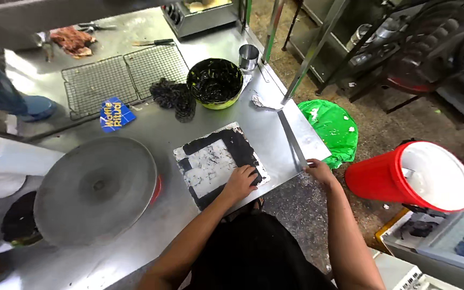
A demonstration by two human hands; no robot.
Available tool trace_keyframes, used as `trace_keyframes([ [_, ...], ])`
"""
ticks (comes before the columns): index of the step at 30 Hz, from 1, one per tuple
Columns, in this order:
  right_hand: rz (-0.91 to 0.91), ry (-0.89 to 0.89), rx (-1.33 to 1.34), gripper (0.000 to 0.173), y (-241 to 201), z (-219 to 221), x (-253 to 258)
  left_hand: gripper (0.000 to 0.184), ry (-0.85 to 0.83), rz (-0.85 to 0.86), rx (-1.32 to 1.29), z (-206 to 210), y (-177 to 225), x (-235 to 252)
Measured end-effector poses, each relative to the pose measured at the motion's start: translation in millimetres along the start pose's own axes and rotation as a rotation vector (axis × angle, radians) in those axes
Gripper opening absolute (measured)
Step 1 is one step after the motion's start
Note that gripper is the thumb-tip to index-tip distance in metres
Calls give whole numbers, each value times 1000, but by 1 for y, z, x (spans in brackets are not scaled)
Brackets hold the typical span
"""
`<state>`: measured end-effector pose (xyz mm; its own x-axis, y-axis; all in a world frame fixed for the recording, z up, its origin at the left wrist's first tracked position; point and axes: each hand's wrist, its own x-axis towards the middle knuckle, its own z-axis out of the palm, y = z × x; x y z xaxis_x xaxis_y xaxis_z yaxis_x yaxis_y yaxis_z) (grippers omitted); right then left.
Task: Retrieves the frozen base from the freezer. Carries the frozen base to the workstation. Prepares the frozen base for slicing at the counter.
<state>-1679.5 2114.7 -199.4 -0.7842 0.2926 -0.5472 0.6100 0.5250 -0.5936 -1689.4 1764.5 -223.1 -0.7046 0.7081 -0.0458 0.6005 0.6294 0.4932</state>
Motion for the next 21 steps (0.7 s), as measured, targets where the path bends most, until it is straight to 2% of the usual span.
trace_keyframes([
  [2, -30, -46, 308, 34, 9, 10, -33, 41, -45, 31, 25, 7, -2, 6],
  [4, -69, -63, 588, 32, 27, 23, -76, 38, -82, 111, 43, 15, 5, 3],
  [6, -134, -96, 801, 39, 46, 34, -123, 40, -171, 217, 16, 26, 16, -13],
  [7, -169, -132, 888, 48, 52, 37, -142, 41, -253, 286, -14, 32, 19, -22],
  [8, -195, -158, 930, 56, 54, 39, -156, 42, -324, 366, -52, 37, 21, -32],
  [9, -213, -145, 921, 57, 53, 41, -167, 41, -362, 447, -81, 40, 22, -42],
  [10, -230, -87, 882, 49, 47, 45, -174, 40, -345, 507, -98, 42, 23, -52],
  [12, -207, 77, 759, 37, 31, 55, -178, 35, -177, 525, -97, 45, 20, -65],
  [14, -193, 142, 526, 36, 29, 66, -172, 33, 7, 388, -75, 46, 13, -66],
  [18, -254, 58, -98, 52, 60, 90, -170, 25, 302, 61, 93, 45, 10, -59],
  [21, -254, -37, -271, 53, 79, 103, -174, 18, 405, -30, 172, 54, 18, -55],
])
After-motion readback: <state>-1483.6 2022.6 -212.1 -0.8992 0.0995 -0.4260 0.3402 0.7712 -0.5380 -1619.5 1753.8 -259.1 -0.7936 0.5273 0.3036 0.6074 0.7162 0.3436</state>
